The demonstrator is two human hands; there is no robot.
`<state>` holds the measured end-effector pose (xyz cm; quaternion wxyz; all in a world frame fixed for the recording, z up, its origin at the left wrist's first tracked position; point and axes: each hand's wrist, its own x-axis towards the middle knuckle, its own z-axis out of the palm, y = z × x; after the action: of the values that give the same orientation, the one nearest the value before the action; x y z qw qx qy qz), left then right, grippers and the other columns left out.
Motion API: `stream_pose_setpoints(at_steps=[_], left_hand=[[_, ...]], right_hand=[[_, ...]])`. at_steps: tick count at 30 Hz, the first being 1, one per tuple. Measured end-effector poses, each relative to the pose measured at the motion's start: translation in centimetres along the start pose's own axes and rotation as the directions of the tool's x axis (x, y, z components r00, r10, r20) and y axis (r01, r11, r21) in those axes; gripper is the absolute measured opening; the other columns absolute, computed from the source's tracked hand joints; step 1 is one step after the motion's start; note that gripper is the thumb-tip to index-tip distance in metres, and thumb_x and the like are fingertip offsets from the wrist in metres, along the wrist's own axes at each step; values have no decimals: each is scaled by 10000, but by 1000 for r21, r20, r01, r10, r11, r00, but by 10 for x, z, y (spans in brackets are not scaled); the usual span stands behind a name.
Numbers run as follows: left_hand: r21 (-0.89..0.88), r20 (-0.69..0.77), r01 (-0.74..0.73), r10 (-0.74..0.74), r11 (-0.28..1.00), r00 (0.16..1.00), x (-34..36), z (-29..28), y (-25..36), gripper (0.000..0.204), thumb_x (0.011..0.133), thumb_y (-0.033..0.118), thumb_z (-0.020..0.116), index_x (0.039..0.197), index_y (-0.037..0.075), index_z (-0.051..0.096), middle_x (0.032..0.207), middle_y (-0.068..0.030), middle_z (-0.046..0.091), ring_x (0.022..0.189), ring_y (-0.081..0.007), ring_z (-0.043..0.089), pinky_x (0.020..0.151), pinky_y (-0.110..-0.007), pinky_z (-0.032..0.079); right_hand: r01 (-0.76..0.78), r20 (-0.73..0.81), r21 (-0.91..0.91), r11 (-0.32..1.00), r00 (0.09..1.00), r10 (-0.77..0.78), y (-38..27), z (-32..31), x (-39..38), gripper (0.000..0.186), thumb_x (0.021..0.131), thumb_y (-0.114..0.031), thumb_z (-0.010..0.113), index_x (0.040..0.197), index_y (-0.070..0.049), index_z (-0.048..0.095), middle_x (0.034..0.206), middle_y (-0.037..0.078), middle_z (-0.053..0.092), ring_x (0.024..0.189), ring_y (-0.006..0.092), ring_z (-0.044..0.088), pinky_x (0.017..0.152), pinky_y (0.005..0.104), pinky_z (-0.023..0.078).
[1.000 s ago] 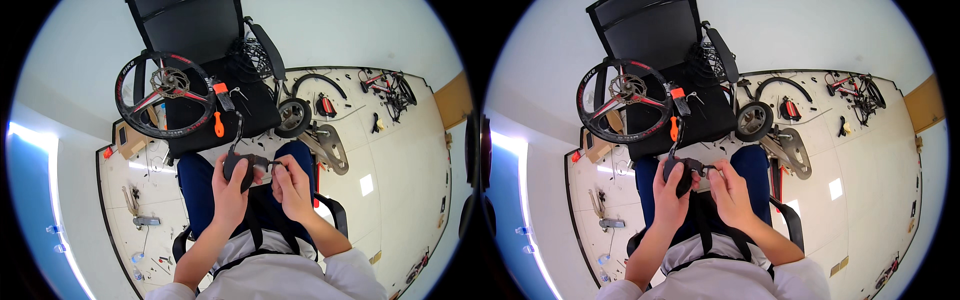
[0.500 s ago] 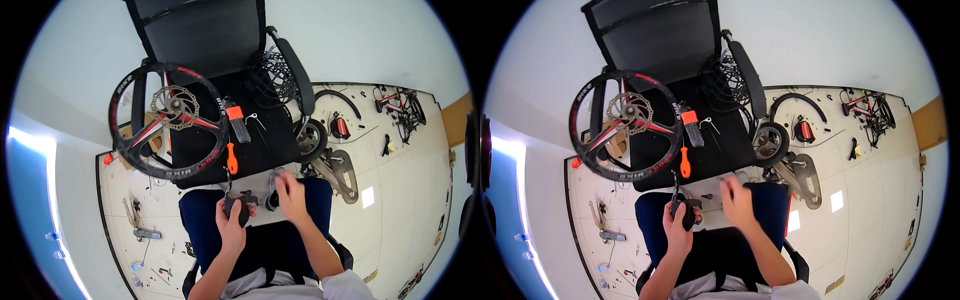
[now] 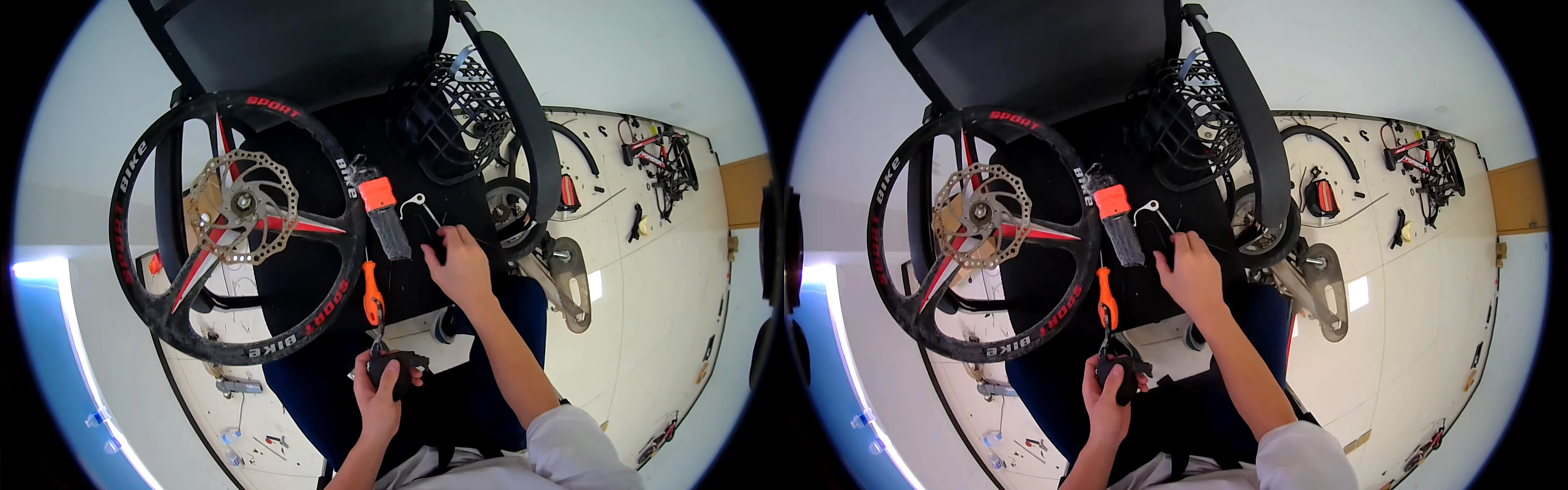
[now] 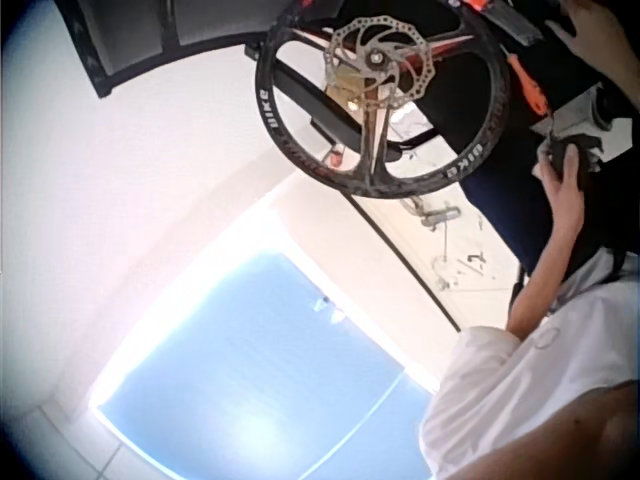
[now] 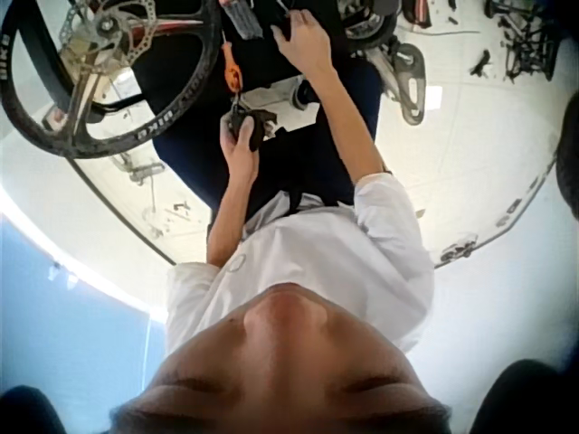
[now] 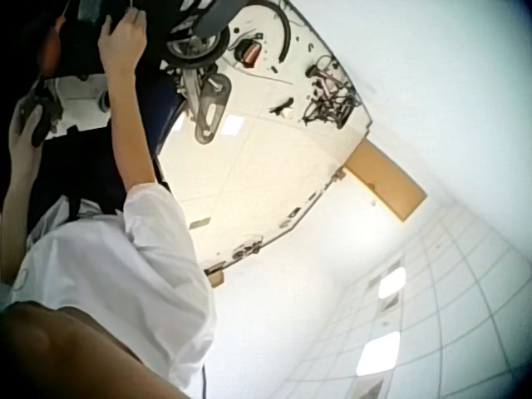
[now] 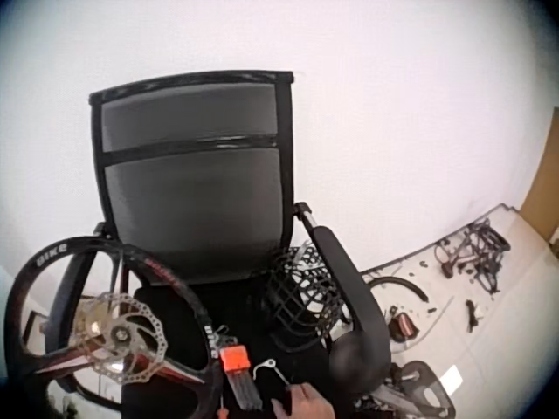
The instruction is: The person removes a bicycle wheel from a stand, places it on the floor, and then disassembles a small black plastic component using a screwdriver. They remove screws and separate internal parts while seated in a chair.
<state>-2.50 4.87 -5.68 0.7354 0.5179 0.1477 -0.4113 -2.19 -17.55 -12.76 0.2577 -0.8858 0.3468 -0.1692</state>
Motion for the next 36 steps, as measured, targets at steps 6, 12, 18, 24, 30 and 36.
stream_pose_setpoints(at_steps=[6, 12, 18, 24, 30, 36], left_hand=[[41, 64, -30, 27, 999, 998, -22, 9, 21, 212, 954, 52, 540, 1127, 26, 419, 961, -164, 619, 798, -245, 660, 684, -362, 559], [-127, 140, -118, 136, 985, 981, -56, 3, 54, 198, 948, 123, 535, 1115, 44, 463, 989, -158, 598, 773, -242, 624, 657, -360, 507], [-340, 269, -118, 217, 933, 938, -87, 13, 87, 149, 987, 150, 497, 1109, 64, 498, 925, -106, 609, 780, -206, 622, 683, -329, 492], [-345, 284, -114, 220, 932, 933, -112, 16, 96, 142, 993, 168, 494, 1075, 57, 524, 908, -89, 601, 789, -178, 612, 680, -306, 488], [-386, 325, -135, 271, 913, 906, -122, 15, 105, 156, 981, 177, 537, 1031, 30, 550, 935, -86, 613, 805, -189, 567, 657, -274, 480], [-405, 318, -133, 275, 905, 907, -125, 13, 110, 176, 978, 173, 544, 1047, 11, 551, 946, -92, 614, 810, -191, 566, 654, -276, 483]], right_hand=[[18, 55, -91, 996, 998, -13, 6, 13, 23, 181, 798, -143, 681, 796, -9, 560, 743, 169, 646, 672, 380, 644, 618, 448, 533], [-374, 409, 772, 515, 911, 50, -40, -72, -19, 136, 899, -50, 549, 1000, -45, 458, 657, 91, 596, 567, 190, 632, 481, 315, 464], [-645, 594, 745, -167, 757, -273, -91, -155, -88, 150, 941, -122, 487, 1077, -76, 443, 694, 107, 562, 537, 214, 552, 500, 306, 409], [-681, 610, 678, -276, 731, -306, -130, -185, -113, 284, 1039, -355, 373, 927, -111, 466, 635, -6, 343, 480, 108, 327, 469, 251, 273], [-644, 565, 694, -322, 764, -311, -145, -182, -119, 288, 1039, -326, 383, 856, -109, 432, 662, -11, 353, 519, 106, 350, 495, 257, 288], [-605, 602, 730, -319, 790, -120, -174, -188, -125, 288, 1014, -327, 446, 846, -96, 480, 739, 28, 436, 721, 169, 461, 662, 304, 387]])
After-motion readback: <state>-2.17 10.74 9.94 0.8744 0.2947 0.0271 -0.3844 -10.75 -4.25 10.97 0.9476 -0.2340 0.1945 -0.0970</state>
